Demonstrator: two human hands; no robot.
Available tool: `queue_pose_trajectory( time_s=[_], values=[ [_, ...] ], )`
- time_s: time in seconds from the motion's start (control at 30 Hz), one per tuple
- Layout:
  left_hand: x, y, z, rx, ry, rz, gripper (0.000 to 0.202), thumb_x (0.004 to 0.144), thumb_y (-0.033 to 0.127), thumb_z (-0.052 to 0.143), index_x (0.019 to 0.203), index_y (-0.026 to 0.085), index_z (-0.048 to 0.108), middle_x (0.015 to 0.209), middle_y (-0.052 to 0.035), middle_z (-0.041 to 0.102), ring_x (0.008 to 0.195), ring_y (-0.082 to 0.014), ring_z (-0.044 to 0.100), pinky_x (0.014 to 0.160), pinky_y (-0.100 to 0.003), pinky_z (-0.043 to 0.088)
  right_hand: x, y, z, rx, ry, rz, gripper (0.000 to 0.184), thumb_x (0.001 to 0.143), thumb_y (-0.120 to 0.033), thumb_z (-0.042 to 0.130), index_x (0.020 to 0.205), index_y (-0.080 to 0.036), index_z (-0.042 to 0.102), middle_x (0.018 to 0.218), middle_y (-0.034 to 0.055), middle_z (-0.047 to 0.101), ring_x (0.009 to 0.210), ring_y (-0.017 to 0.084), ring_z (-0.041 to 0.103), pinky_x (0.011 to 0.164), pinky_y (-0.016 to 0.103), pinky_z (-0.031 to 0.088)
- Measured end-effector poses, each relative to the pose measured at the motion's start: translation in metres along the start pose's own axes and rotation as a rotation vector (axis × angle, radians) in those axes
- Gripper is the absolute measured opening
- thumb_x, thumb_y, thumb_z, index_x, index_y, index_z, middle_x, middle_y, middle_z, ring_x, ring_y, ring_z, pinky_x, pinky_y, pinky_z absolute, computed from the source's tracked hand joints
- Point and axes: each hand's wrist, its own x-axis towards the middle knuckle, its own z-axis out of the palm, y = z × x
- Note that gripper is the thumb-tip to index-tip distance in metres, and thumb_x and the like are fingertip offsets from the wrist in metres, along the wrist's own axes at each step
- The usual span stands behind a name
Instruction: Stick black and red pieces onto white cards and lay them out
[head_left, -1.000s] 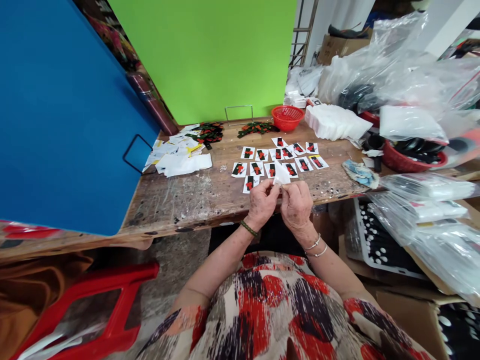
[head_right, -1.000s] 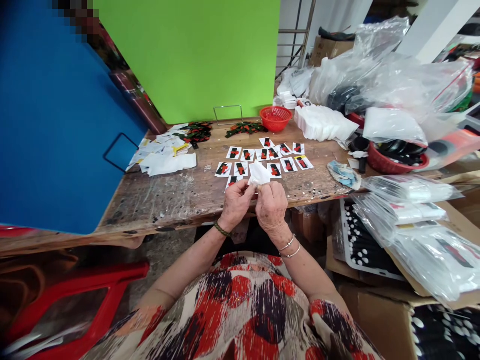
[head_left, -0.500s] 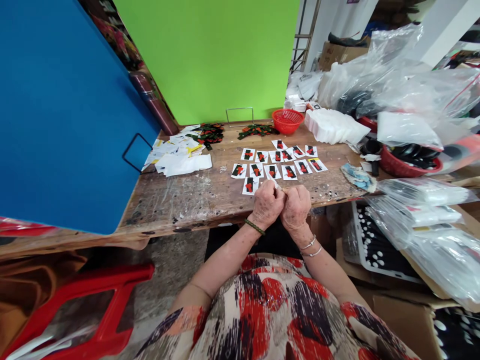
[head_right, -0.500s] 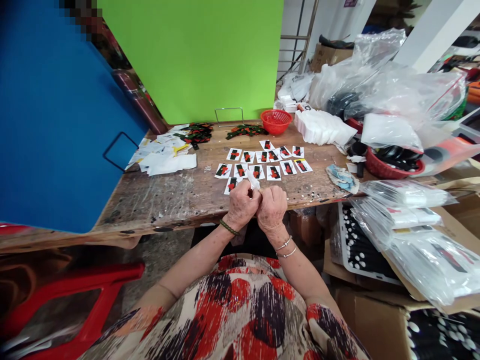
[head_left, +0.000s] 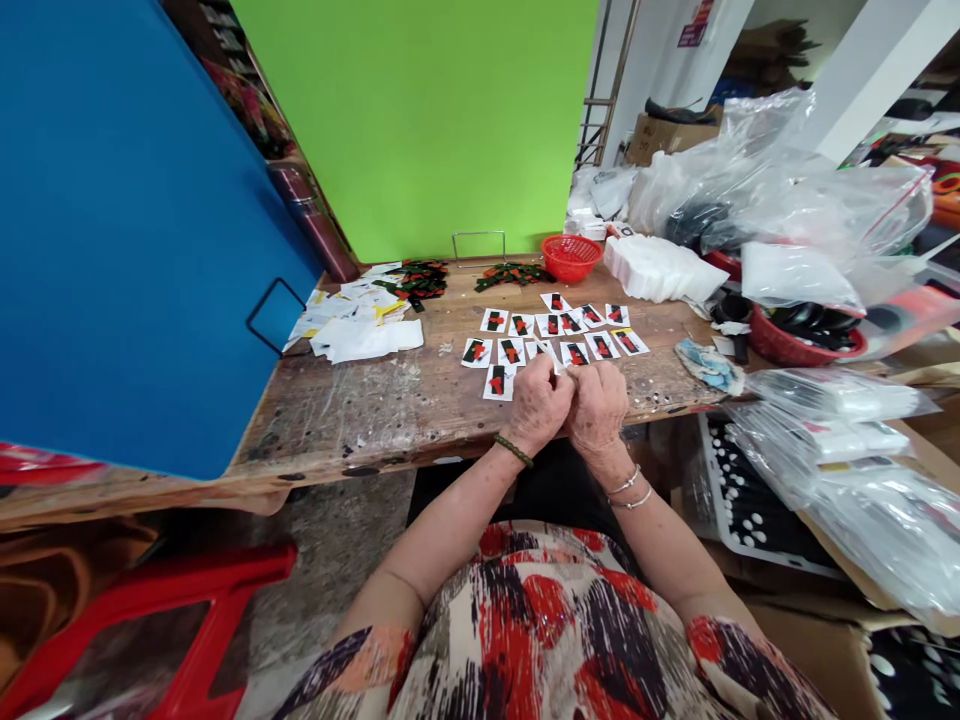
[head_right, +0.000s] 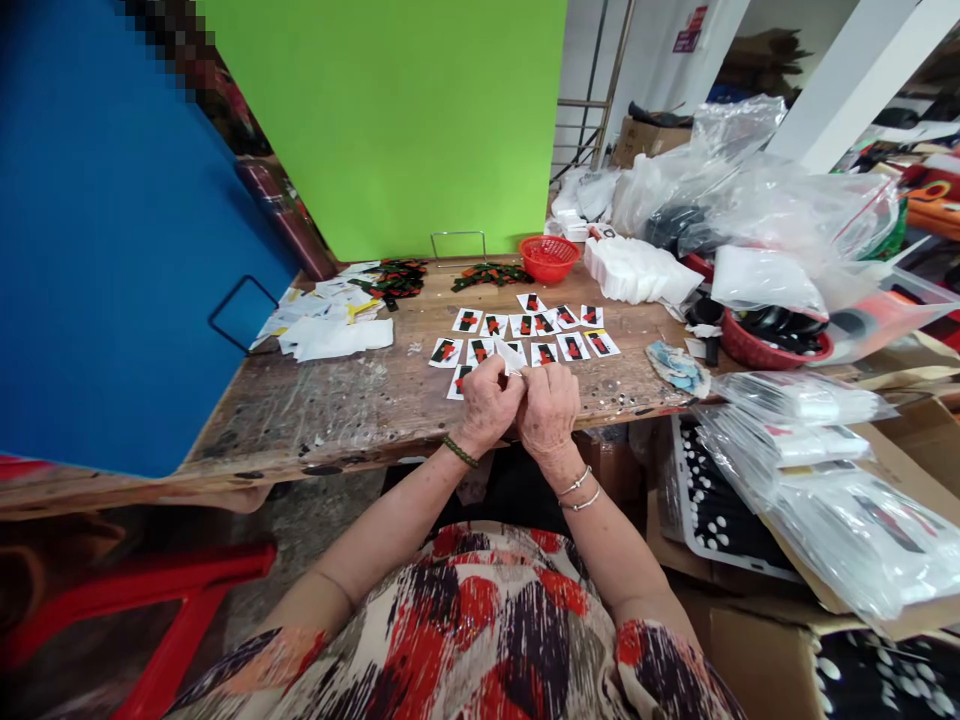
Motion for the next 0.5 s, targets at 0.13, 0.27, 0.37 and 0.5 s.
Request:
queue_pose_trajectory(
  time_s=[0.13,0.27,0.37,0.5],
  values=[
    [-0.002,-0.005,0.001,0.065,0.004,-0.001,0.034,0.070,0.008,0.058,0.062,0.025,0.029,0.060,0.0033,0.038,0.060,-0.0160,0.038,0.062,-0.031,0.031,-0.003,-0.002,0.000,0.000,0.023,0.004,0.024,0.103,-0.027,0.046,0.087,-0.022,0.063,0.077,0.0074,0.055,0.077,0.024,0.048,0.071,0.037,0.035],
    [-0.008,-0.002,-0.001,0.005,-0.011,-0.009,0.032,0.079,0.014,0.057,0.062,0.024,0.032,0.058,0.0040,0.038,0.058,-0.0149,0.037,0.061,-0.030,0.030,0.001,-0.003,-0.004,0.035,-0.028,0.031,0.020,0.103,-0.023,0.046,0.102,-0.021,0.066,0.098,0.0117,0.067,0.090,0.024,0.056,0.081,0.038,0.041],
    [-0.015,0.005,-0.001,-0.073,-0.032,-0.016,0.032,0.081,0.017,0.059,0.060,0.022,0.036,0.058,0.0036,0.040,0.059,-0.0137,0.039,0.062,-0.029,0.032,0.010,0.002,-0.005,0.131,-0.075,0.074,0.024,0.100,-0.020,0.048,0.116,-0.020,0.065,0.121,0.0150,0.067,0.105,0.026,0.058,0.089,0.041,0.044],
    [-0.024,0.010,-0.002,-0.412,-0.176,-0.245,0.024,0.076,0.019,0.068,0.061,0.019,0.049,0.061,0.0029,0.050,0.062,-0.0121,0.048,0.065,-0.027,0.041,0.019,0.018,-0.002,0.363,0.020,0.199,0.023,0.095,-0.017,0.050,0.110,-0.019,0.067,0.112,0.0139,0.066,0.107,0.025,0.060,0.086,0.040,0.051]
  ],
)
